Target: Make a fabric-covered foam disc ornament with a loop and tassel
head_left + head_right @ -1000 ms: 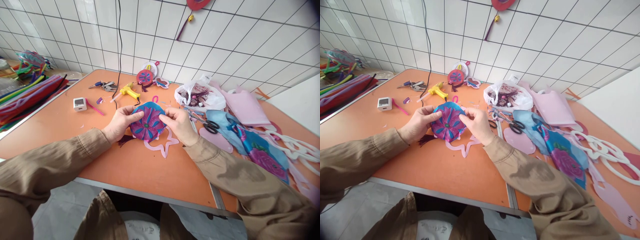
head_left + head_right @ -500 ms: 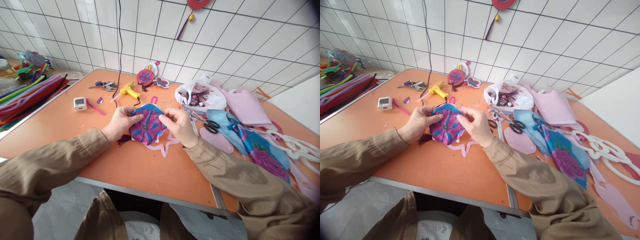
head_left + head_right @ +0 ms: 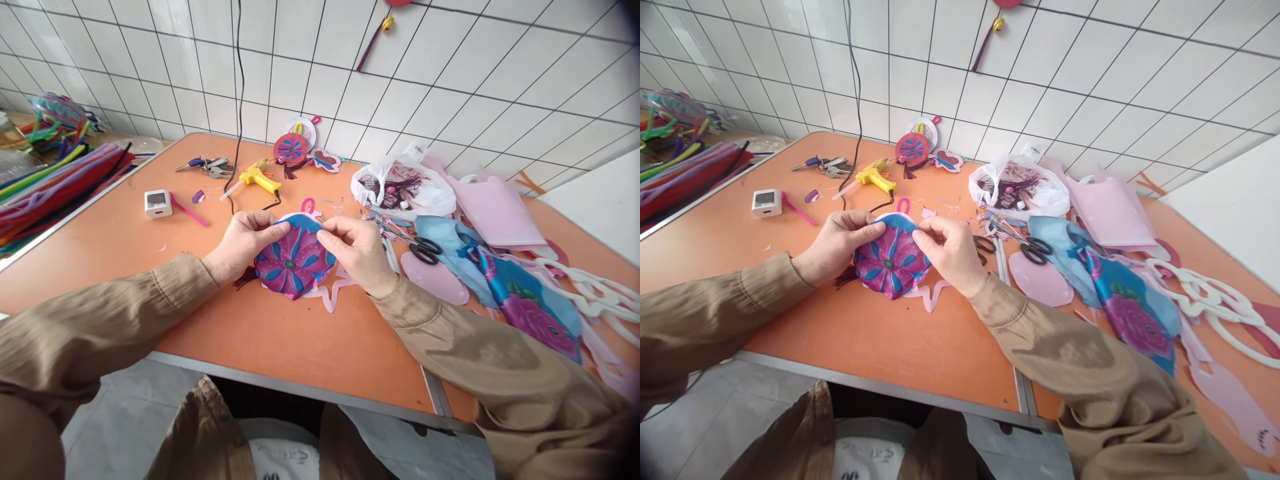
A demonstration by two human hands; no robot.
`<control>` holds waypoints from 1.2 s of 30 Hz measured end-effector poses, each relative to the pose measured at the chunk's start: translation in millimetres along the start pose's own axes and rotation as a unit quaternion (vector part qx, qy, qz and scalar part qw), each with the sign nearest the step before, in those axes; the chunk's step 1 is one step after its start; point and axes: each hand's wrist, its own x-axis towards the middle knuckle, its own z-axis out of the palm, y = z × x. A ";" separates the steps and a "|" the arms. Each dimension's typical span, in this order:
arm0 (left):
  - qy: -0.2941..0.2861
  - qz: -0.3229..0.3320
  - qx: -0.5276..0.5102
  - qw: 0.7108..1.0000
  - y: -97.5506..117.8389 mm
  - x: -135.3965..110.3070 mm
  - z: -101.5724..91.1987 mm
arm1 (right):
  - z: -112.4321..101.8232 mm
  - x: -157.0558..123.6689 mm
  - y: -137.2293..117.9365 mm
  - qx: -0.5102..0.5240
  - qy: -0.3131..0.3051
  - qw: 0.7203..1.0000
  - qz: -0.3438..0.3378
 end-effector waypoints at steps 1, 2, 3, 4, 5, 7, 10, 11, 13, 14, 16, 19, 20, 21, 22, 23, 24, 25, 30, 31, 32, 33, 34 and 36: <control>-0.002 -0.002 0.000 1.000 0.2 -0.4 0.4 | 0.3 -0.3 0.0 0.008 -0.003 1.000 0.004; -0.006 -0.007 0.000 1.000 0.4 -0.9 0.8 | 0.6 -0.4 0.2 0.013 -0.005 1.000 0.007; -0.010 -0.012 0.000 1.000 0.6 -1.4 1.1 | 1.0 -0.5 0.4 0.015 -0.004 1.000 0.007; -0.015 -0.019 -0.001 1.000 0.7 -2.0 1.5 | 1.3 -0.5 0.7 0.014 -0.002 1.000 0.005; -0.018 -0.024 -0.001 1.000 0.8 -2.5 1.7 | 1.6 -0.4 0.9 0.011 0.001 1.000 0.002; -0.024 -0.030 -0.003 0.999 0.8 -3.2 2.2 | 2.1 -0.6 1.1 0.006 0.008 1.000 -0.006; -0.025 -0.031 -0.005 0.999 0.8 -3.8 2.5 | 2.4 -1.3 0.7 0.011 0.011 1.000 -0.011; -0.025 -0.030 -0.005 0.999 0.8 -3.8 2.6 | 2.5 -1.5 0.4 0.018 0.010 1.000 -0.010; -0.026 -0.028 -0.004 0.999 0.5 -3.9 2.8 | 2.6 -1.9 -0.1 0.034 0.009 0.999 -0.006; -0.028 -0.027 -0.004 0.999 0.3 -4.0 2.8 | 2.7 -2.0 -0.4 0.039 0.011 0.999 -0.004; -0.032 -0.027 -0.006 0.999 -0.3 -4.0 2.8 | 2.9 -1.9 -0.9 0.039 0.018 0.999 0.000; -0.038 -0.026 -0.018 0.999 -1.4 -3.8 2.2 | 3.1 -1.7 -1.7 0.031 0.025 0.999 0.000; -0.043 -0.028 -0.021 0.998 -1.7 -3.7 1.9 | 3.3 -1.7 -2.0 0.030 0.027 0.999 -0.001; -0.049 -0.032 -0.023 0.998 -1.9 -3.5 1.5 | 3.4 -1.8 -2.3 0.028 0.030 0.999 -0.003; -0.056 -0.038 -0.023 0.997 -2.1 -3.4 1.1 | 3.5 -1.9 -2.8 0.026 0.034 0.999 -0.006; -0.063 -0.045 -0.022 0.997 -2.0 -3.2 0.8 | 3.5 -2.0 -3.3 0.025 0.039 0.999 -0.008; -0.071 -0.053 -0.020 0.996 -1.8 -3.1 0.7 | 3.5 -2.2 -4.0 0.024 0.045 0.999 -0.011; -0.079 -0.061 -0.019 0.995 -1.5 -3.0 0.7 | 3.3 -2.3 -4.8 0.025 0.050 0.998 -0.013; -0.101 -0.090 -0.034 0.990 0.4 -3.0 2.2 | 1.0 -1.1 -6.4 0.035 0.051 0.998 -0.018; -0.097 -0.093 -0.043 0.990 0.3 -2.7 2.3 | 0.5 -0.5 -5.2 0.041 0.042 0.998 -0.014; -0.089 -0.097 -0.055 0.990 0.1 -2.0 2.2 | 0.1 0.3 -3.2 0.054 0.031 0.998 -0.009; -0.078 -0.101 -0.070 0.989 0.0 -1.1 1.9 | -0.1 1.1 -0.6 0.076 0.021 0.997 0.000; -0.065 -0.105 -0.085 0.989 -0.1 0.0 1.4 | -0.2 1.8 2.5 0.106 0.010 0.994 0.013; -0.032 -0.113 -0.116 0.986 0.4 2.6 0.2 | 0.0 3.1 8.6 0.178 -0.016 0.982 0.058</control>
